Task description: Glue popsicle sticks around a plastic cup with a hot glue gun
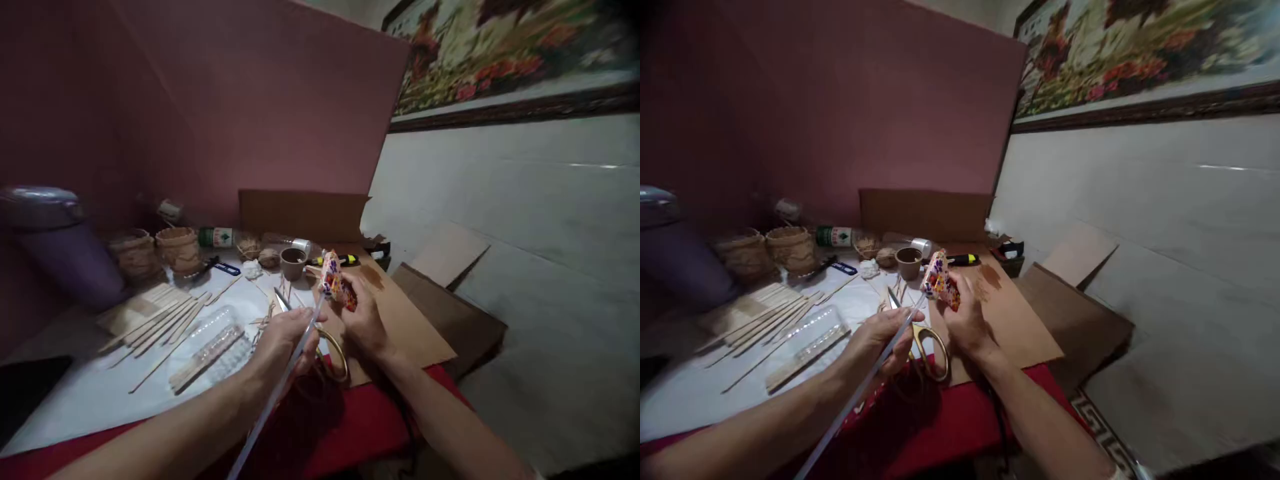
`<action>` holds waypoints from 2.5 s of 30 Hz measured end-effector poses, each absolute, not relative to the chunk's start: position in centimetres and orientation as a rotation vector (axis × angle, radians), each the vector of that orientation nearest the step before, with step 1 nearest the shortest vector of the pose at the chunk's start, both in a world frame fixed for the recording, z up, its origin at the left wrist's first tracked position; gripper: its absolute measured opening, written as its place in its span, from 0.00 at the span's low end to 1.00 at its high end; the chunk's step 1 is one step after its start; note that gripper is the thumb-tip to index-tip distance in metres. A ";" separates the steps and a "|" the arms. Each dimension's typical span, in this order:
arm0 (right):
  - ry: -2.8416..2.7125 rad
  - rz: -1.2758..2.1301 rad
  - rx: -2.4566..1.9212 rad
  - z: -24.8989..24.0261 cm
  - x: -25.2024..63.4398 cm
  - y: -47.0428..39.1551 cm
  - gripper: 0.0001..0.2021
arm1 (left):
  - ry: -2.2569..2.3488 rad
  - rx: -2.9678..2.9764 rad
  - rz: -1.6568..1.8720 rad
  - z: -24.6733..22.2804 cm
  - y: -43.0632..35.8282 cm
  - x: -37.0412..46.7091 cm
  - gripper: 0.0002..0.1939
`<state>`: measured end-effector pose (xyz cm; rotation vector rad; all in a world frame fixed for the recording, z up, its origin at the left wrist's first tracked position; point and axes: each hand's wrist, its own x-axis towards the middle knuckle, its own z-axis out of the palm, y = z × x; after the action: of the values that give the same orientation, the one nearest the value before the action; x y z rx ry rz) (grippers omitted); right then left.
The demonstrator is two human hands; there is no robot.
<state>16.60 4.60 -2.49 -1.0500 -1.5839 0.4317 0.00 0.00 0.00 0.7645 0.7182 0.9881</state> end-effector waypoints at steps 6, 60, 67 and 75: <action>-1.650 0.297 -1.087 -2.4 16.4 4.1 0.23 | 0.714 0.731 0.966 1.1 -1.3 0.4 0.13; -1.336 1.245 -1.083 -1.7 16.9 5.3 0.16 | 0.992 1.231 1.091 1.5 1.0 0.4 0.13; -1.416 1.295 -1.063 -1.9 16.6 5.0 0.22 | 1.121 1.587 1.225 -0.1 4.5 -0.2 0.14; -1.443 1.288 -1.073 -1.5 16.3 4.6 0.20 | 1.173 1.520 1.178 -0.2 3.8 -0.2 0.07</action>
<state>16.27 4.56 -1.53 -1.0734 -1.4429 1.2884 -0.24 3.81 -0.19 1.5199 1.1727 1.1783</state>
